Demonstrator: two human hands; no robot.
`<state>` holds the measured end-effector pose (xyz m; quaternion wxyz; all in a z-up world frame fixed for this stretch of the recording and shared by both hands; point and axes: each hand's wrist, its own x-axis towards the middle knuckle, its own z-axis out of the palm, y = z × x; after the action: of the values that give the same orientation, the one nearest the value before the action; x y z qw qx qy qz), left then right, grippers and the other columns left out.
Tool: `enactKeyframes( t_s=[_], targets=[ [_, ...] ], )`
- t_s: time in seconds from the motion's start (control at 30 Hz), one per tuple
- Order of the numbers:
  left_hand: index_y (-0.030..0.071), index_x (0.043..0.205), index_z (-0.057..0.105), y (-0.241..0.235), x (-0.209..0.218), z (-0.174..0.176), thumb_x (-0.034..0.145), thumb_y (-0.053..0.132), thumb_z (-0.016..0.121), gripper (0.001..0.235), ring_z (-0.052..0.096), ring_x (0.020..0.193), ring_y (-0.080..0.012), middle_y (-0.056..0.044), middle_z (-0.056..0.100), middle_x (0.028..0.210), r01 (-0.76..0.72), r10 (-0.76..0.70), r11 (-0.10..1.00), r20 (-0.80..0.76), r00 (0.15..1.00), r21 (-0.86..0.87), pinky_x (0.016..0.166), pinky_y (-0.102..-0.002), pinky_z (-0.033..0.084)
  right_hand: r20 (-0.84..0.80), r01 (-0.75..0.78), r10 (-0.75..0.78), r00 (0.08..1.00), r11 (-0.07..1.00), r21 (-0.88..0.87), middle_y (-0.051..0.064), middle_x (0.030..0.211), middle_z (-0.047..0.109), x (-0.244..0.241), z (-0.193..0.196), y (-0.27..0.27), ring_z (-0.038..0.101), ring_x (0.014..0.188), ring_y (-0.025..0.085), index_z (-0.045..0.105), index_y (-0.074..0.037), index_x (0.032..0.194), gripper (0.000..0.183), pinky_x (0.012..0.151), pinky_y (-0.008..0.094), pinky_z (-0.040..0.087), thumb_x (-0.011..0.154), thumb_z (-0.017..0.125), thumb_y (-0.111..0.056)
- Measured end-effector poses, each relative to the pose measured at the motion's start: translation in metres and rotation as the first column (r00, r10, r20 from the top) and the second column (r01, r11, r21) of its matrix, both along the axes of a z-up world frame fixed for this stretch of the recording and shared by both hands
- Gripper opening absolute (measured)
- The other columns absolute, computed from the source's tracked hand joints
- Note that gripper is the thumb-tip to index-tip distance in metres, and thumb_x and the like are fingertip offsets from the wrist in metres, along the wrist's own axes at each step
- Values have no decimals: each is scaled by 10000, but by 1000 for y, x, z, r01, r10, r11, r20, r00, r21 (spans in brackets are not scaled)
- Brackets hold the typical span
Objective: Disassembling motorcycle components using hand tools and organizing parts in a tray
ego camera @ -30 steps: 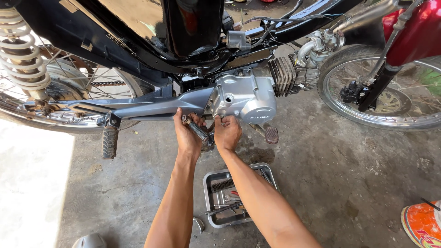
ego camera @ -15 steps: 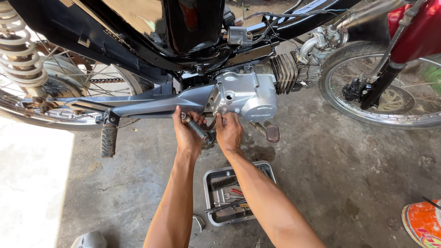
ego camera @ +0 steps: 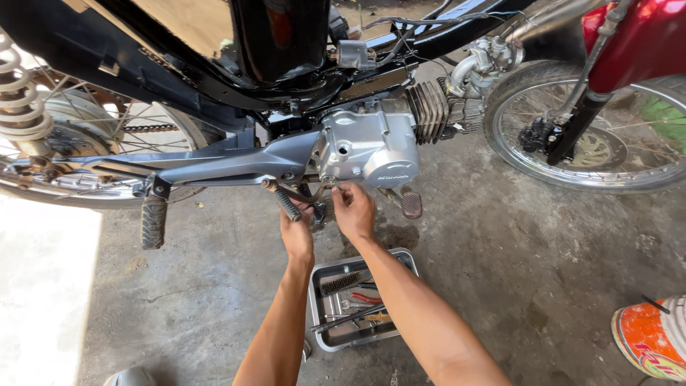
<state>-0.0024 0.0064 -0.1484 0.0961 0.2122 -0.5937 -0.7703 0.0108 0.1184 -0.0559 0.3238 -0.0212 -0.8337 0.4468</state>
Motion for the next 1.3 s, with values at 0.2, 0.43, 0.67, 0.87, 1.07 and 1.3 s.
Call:
enactKeyframes(
  t_s=[0.2,0.43,0.67,0.87,1.07,1.3],
  targets=[
    [76,1414,557,21,28,81,709,38,838,760,609,1186,-270,-176,555,1308,156,-145,985,-146,979,69,1026,-367,538,271,-14,40,962,995,-96,71,700,727,6,-54,37,727,707,262,787,-171,865,107,622,396,540,836,757,-269],
    [126,1247,658,55,-22,26,757,93,901,548,624,847,-61,10,596,1045,35,7,979,-206,979,203,817,-243,568,498,22,100,862,972,-232,7,695,738,18,-28,61,726,589,159,799,-174,893,152,612,314,565,840,738,-303],
    [196,875,603,85,27,66,841,351,800,254,694,672,-253,-21,650,656,-156,148,868,-54,988,-472,657,-420,524,552,19,153,820,956,-293,36,754,758,29,3,69,754,638,177,808,-148,934,179,605,312,582,850,739,-290],
    [177,1047,623,76,3,99,848,281,809,291,714,710,-321,-31,680,680,-331,138,701,-335,932,-631,677,-456,550,657,11,196,728,955,-297,18,773,764,22,-51,104,758,673,136,808,-161,986,221,636,257,591,858,729,-322],
    [133,943,648,84,-11,82,871,219,808,196,712,781,-315,-52,649,772,-442,151,641,-461,874,-628,700,-410,563,769,22,126,627,984,-179,70,852,781,47,-65,167,772,736,168,788,-109,1101,359,685,281,602,883,714,-384],
    [84,1012,673,84,-9,78,925,149,727,122,712,822,-343,-90,657,851,-441,79,605,-500,862,-663,711,-431,569,852,16,-115,512,992,125,57,1188,777,60,-110,234,677,1222,284,787,-217,1175,458,1042,410,551,889,630,-538]
  ],
)
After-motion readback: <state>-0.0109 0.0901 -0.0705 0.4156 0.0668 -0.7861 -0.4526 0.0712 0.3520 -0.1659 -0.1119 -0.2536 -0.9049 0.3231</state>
